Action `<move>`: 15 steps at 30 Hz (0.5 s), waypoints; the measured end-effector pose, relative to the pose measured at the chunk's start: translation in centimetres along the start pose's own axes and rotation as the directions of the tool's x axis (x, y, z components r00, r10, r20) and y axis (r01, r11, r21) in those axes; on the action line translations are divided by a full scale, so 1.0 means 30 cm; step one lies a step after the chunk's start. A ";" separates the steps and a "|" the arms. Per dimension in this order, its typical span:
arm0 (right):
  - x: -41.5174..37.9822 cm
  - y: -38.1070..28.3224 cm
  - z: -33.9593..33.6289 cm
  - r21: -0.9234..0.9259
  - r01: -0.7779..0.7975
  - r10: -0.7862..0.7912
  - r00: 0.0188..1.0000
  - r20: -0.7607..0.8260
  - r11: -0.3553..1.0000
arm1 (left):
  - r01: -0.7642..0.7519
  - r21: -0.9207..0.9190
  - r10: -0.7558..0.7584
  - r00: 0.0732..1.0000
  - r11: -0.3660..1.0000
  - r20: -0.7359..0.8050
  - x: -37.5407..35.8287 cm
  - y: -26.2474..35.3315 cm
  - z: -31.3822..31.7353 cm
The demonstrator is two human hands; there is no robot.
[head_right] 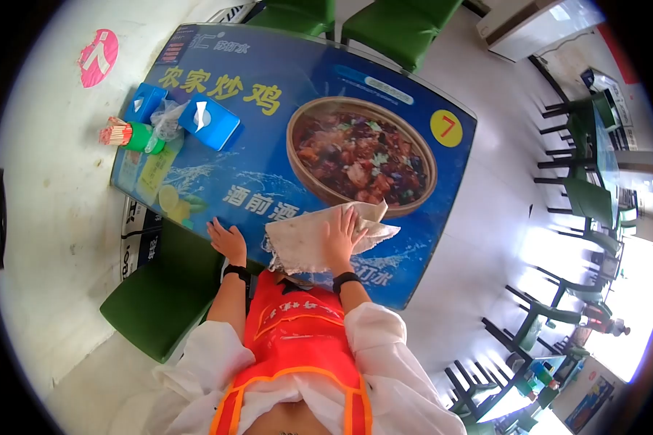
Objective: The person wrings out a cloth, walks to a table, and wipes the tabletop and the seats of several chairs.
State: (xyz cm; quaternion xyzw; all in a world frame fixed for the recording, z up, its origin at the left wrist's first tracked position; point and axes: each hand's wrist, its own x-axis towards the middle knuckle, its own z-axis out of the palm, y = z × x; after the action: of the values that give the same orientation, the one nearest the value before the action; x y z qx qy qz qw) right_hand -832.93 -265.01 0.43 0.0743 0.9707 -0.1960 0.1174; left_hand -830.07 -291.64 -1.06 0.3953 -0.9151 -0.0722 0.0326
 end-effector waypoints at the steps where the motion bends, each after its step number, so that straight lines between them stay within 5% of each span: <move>1: 0.001 -0.030 0.013 0.000 0.013 -0.013 1.000 0.005 1.000 | 0.106 0.008 -0.107 0.994 0.994 0.010 0.018 0.001 -0.003; 3: 0.019 -0.081 0.039 -0.090 -0.067 0.056 0.991 -0.122 0.994 | 0.238 0.013 -0.239 0.971 0.971 0.016 0.067 0.021 0.022; 5: 0.042 -0.128 0.029 -0.155 -0.060 0.039 0.990 -0.135 0.986 | 0.366 0.204 -0.318 0.919 0.908 -0.234 0.088 0.028 0.061; 6: 0.062 -0.143 0.030 -0.189 -0.076 0.042 0.983 -0.179 0.979 | 0.382 0.222 -0.335 0.916 0.897 -0.220 0.102 0.036 0.076; 8: 0.105 -0.177 0.028 -0.269 -0.105 0.039 0.970 -0.241 0.957 | 0.582 -0.017 -0.548 0.757 0.813 -0.356 0.143 0.055 0.087; 9: 0.145 -0.191 0.027 -0.286 -0.093 0.030 0.975 -0.218 0.954 | 0.599 0.001 -0.561 0.751 0.801 -0.348 0.165 0.061 0.091; 11: 0.213 -0.216 0.026 -0.277 -0.123 0.047 0.963 -0.264 0.953 | 0.894 -0.155 -0.906 0.410 0.421 -0.103 0.200 0.053 0.079; 12: 0.251 -0.229 0.023 -0.302 -0.140 0.056 0.961 -0.271 0.943 | 0.934 -0.193 -0.953 0.301 0.302 -0.034 0.222 0.055 0.061; 13: 0.289 -0.236 0.027 -0.312 -0.129 0.046 0.965 -0.259 0.941 | 0.940 -0.185 -0.957 0.287 0.288 -0.035 0.228 0.052 0.043; 15: 0.369 -0.247 0.034 -0.314 -0.180 0.075 0.945 -0.319 0.932 | 0.908 -0.417 -0.961 0.147 0.036 0.236 0.243 0.059 0.015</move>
State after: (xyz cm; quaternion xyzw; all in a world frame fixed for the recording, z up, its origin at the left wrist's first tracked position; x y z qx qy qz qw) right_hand -844.78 -271.09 -0.63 0.1458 0.9893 -0.0043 -0.0086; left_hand -836.41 -295.70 -1.20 0.8755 -0.3804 -0.2721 0.1213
